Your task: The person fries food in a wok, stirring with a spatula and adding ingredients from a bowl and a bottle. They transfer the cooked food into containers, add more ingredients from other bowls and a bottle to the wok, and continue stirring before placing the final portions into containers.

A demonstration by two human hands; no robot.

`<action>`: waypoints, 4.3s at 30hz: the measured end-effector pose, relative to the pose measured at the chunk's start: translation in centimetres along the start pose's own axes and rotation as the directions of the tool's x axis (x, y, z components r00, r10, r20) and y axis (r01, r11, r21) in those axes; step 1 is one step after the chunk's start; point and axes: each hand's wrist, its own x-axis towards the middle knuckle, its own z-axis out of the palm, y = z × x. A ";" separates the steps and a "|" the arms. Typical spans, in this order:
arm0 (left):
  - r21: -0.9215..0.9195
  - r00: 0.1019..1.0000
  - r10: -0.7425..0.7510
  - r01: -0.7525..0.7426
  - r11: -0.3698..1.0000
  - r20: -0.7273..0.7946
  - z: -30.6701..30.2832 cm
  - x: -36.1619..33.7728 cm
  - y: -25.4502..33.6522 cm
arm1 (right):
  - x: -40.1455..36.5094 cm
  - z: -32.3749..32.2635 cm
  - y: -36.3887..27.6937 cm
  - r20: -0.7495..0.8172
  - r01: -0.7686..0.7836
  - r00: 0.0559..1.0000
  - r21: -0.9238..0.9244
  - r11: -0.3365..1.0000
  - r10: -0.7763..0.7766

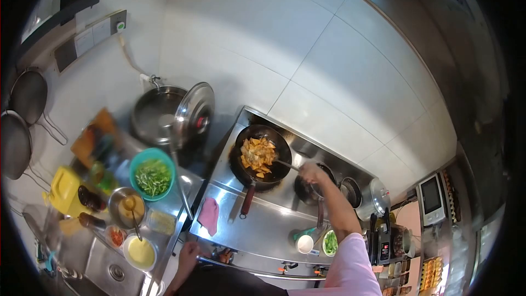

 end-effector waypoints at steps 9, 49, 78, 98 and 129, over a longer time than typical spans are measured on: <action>-0.054 0.999 -0.036 0.036 0.998 0.001 1.7 0.2 1.6 | -7.3 -9.6 -7.5 0.061 0.106 0.994 -0.492 0.864 -0.088; 0.141 0.947 -0.075 0.031 0.989 0.312 22.8 18.3 9.8 | -10.6 1.1 -8.3 -0.121 0.226 0.887 -0.727 0.648 -0.445; 0.246 0.813 -0.228 0.108 0.963 0.536 23.4 17.3 21.0 | -17.3 4.7 -10.5 -0.065 0.130 0.987 -0.222 0.966 -0.147; 0.283 0.885 -0.233 0.122 0.951 0.402 22.7 19.0 13.2 | -10.4 8.8 -6.3 -0.183 0.217 0.954 -0.129 0.968 -0.239; 0.573 0.851 0.478 -0.286 0.768 -0.216 4.5 15.6 15.7 | -13.5 4.6 -7.7 -0.148 0.187 0.956 -0.358 0.915 -0.253</action>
